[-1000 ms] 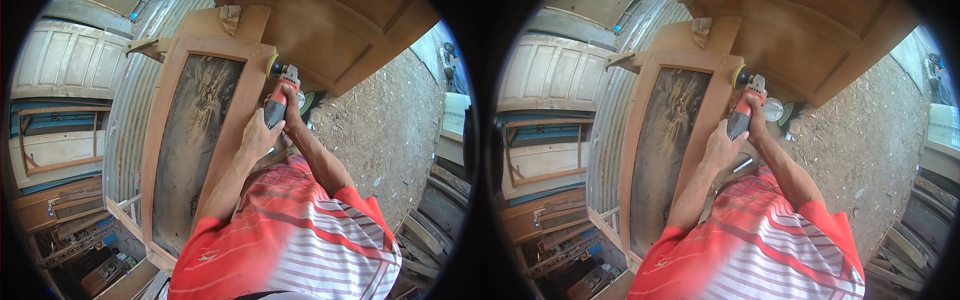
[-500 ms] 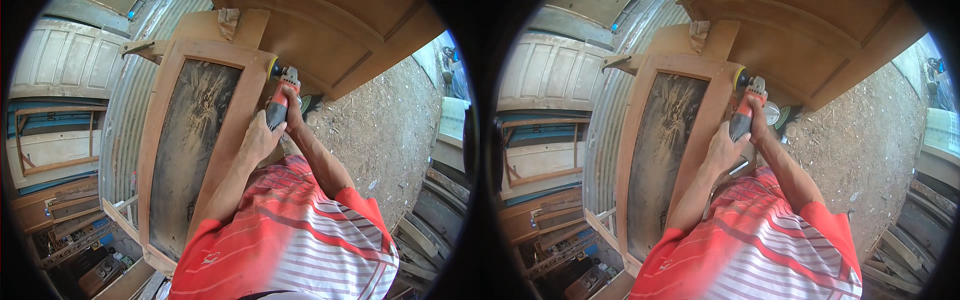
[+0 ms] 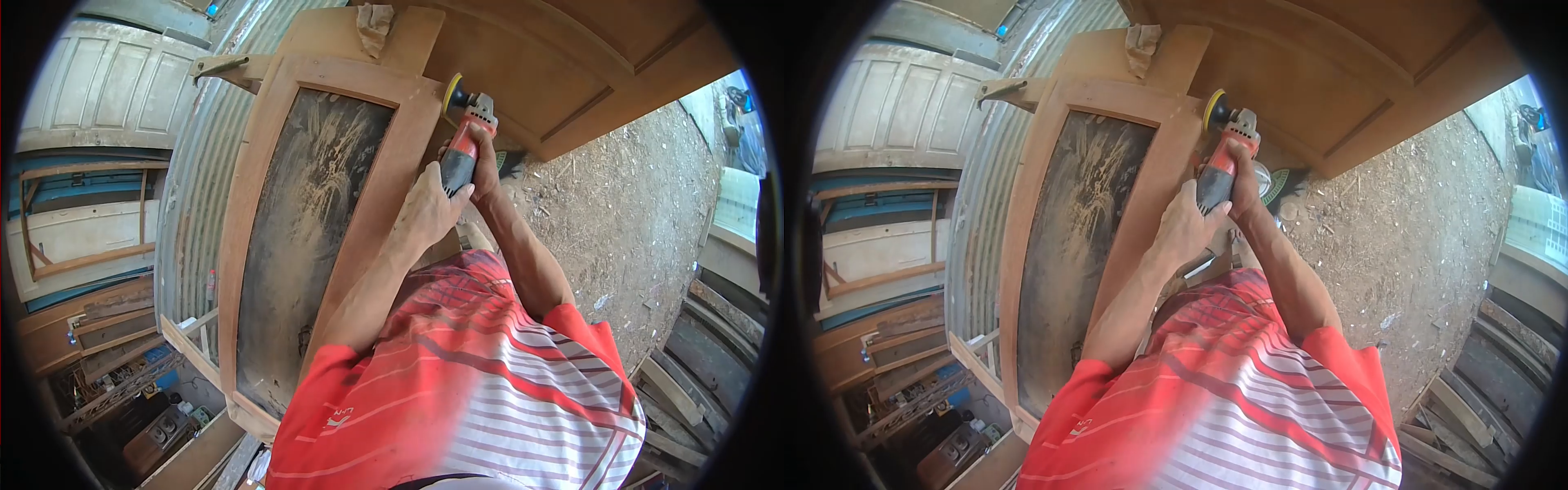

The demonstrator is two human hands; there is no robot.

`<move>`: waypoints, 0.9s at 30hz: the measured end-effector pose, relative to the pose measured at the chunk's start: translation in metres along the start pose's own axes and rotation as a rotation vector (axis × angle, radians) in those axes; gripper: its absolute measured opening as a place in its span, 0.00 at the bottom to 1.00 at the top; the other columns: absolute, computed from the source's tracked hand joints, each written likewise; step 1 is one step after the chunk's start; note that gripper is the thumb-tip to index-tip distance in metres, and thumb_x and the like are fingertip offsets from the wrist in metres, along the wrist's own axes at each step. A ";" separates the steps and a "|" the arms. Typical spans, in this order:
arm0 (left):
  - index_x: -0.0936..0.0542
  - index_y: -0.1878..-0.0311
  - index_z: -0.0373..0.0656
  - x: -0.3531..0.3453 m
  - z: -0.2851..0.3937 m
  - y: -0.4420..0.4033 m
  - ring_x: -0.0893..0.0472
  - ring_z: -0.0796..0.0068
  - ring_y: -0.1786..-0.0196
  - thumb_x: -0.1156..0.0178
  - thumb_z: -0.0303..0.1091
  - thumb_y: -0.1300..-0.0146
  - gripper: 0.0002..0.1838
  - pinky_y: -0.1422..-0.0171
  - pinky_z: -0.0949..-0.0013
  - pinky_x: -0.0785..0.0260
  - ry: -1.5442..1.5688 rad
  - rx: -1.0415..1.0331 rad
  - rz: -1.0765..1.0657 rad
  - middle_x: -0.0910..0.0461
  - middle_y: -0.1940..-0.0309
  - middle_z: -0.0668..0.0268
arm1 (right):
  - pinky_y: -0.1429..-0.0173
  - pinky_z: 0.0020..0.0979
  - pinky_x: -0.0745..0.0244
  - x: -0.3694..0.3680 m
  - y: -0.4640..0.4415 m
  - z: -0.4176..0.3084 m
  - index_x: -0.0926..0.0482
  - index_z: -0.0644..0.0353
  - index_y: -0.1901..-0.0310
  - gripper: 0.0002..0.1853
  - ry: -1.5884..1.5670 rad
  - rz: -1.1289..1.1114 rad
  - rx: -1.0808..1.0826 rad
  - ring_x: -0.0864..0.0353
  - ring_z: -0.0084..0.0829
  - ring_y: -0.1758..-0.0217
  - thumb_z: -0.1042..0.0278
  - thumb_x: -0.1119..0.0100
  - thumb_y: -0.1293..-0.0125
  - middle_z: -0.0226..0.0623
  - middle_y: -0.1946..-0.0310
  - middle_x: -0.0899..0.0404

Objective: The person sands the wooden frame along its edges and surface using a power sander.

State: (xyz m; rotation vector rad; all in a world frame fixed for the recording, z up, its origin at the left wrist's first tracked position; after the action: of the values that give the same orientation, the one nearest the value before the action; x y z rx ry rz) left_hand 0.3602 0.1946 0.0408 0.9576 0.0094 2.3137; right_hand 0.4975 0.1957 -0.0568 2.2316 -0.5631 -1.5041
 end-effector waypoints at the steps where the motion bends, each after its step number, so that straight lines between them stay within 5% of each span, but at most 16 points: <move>1: 0.30 0.43 0.28 0.001 0.000 0.002 0.20 0.28 0.46 0.33 0.52 0.30 0.33 0.42 0.40 0.27 -0.007 0.002 -0.005 0.20 0.51 0.33 | 0.54 0.37 0.12 0.002 0.000 0.001 0.23 0.65 0.53 0.32 0.019 -0.005 0.013 0.12 0.37 0.65 0.36 0.35 0.35 0.44 0.67 0.15; 5: 0.31 0.40 0.28 -0.003 -0.011 0.049 0.20 0.28 0.46 0.32 0.50 0.31 0.34 0.42 0.40 0.27 -0.010 -0.117 0.119 0.20 0.50 0.32 | 0.54 0.38 0.12 0.015 0.029 0.040 0.22 0.63 0.52 0.32 0.087 0.040 0.005 0.11 0.38 0.66 0.35 0.35 0.34 0.45 0.67 0.14; 8: 0.32 0.38 0.29 0.003 -0.019 0.096 0.21 0.28 0.45 0.31 0.49 0.31 0.34 0.42 0.41 0.27 -0.058 0.095 -0.025 0.21 0.49 0.32 | 0.55 0.38 0.12 0.023 0.058 0.074 0.22 0.61 0.50 0.30 0.106 0.050 -0.014 0.11 0.38 0.66 0.36 0.36 0.33 0.44 0.67 0.14; 15: 0.31 0.38 0.31 0.008 -0.053 0.136 0.20 0.30 0.43 0.30 0.49 0.32 0.34 0.41 0.41 0.27 0.010 0.024 0.046 0.21 0.47 0.34 | 0.53 0.38 0.13 0.012 0.087 0.112 0.21 0.64 0.52 0.33 0.067 0.022 -0.006 0.12 0.37 0.65 0.34 0.34 0.36 0.45 0.64 0.15; 27: 0.36 0.28 0.24 0.022 -0.120 0.335 0.22 0.32 0.36 0.30 0.50 0.32 0.44 0.33 0.44 0.28 -0.071 0.181 -0.002 0.22 0.41 0.31 | 0.49 0.45 0.14 0.034 0.223 0.277 0.24 0.59 0.47 0.28 -0.064 0.027 -0.236 0.12 0.42 0.59 0.41 0.35 0.32 0.44 0.61 0.16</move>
State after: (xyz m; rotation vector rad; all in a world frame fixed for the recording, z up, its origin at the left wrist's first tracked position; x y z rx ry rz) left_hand 0.0885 -0.0364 0.0448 1.1289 0.1932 2.3055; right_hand 0.2264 -0.0369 -0.0625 1.9964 -0.4089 -1.5459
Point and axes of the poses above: each hand's wrist, its own y-axis away from the middle knuckle, its own x-axis out of the back of the hand, z = x × y, the point moved 2 cm from there along -y, towards the middle knuckle
